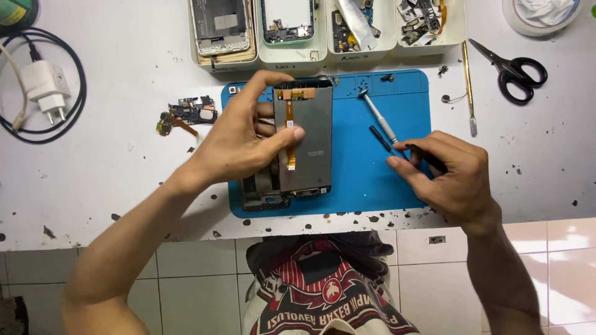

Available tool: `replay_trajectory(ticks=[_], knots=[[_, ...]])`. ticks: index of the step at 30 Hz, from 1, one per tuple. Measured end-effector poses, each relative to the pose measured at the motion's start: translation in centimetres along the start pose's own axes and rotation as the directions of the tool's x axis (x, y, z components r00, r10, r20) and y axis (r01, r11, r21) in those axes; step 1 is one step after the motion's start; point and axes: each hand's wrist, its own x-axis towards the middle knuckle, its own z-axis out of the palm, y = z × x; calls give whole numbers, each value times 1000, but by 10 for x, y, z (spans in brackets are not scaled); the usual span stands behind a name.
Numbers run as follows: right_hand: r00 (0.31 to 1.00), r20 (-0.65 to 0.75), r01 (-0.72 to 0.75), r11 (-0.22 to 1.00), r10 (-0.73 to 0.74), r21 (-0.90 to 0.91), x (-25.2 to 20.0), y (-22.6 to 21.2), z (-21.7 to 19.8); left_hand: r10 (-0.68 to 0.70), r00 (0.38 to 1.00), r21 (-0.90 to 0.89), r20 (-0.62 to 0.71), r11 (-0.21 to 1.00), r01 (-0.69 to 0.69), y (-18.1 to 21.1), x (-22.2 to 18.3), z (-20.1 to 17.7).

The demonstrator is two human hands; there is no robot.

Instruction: The person uses a black plastic spudger to pry open the edges of a smartphone chassis and carefully disconnects a ribbon cable from the internal components. They then flip the device over and continue to work on the screen assembly, using the tool to separate the display from the frame.

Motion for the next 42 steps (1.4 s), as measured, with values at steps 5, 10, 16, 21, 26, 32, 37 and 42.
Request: replay_trajectory(ticks=[5, 10, 16, 21, 26, 32, 37, 42], knots=[[995, 88, 51, 998, -55, 45, 26, -6, -7, -107, 994, -39, 24, 993, 107, -16, -3, 8], [991, 134, -52, 898, -8, 438, 48, 18, -18, -134, 988, -1, 73, 991, 135, -12, 0, 9], [981, 194, -89, 839, -20, 537, 89, 7, -5, -51, 993, 260, 103, 965, 23, -19, 3, 6], [947, 278, -312, 652, 159, 691, 86, 13, 15, 88, 989, 568, 118, 811, -139, -28, 5, 7], [967, 230, -242, 697, 114, 674, 81, 24, 18, 176, 977, 644, 118, 736, -210, -39, 3, 13], [970, 213, -223, 762, 114, 607, 82, 23, 28, 236, 968, 672, 87, 704, -232, -43, -1, 18], [975, 185, -208, 781, 121, 588, 83, 26, 30, 237, 967, 726, 98, 647, -232, -44, 0, 21], [980, 175, -181, 786, 95, 591, 83, 33, 31, 176, 977, 746, 120, 633, -206, -43, 1, 22]])
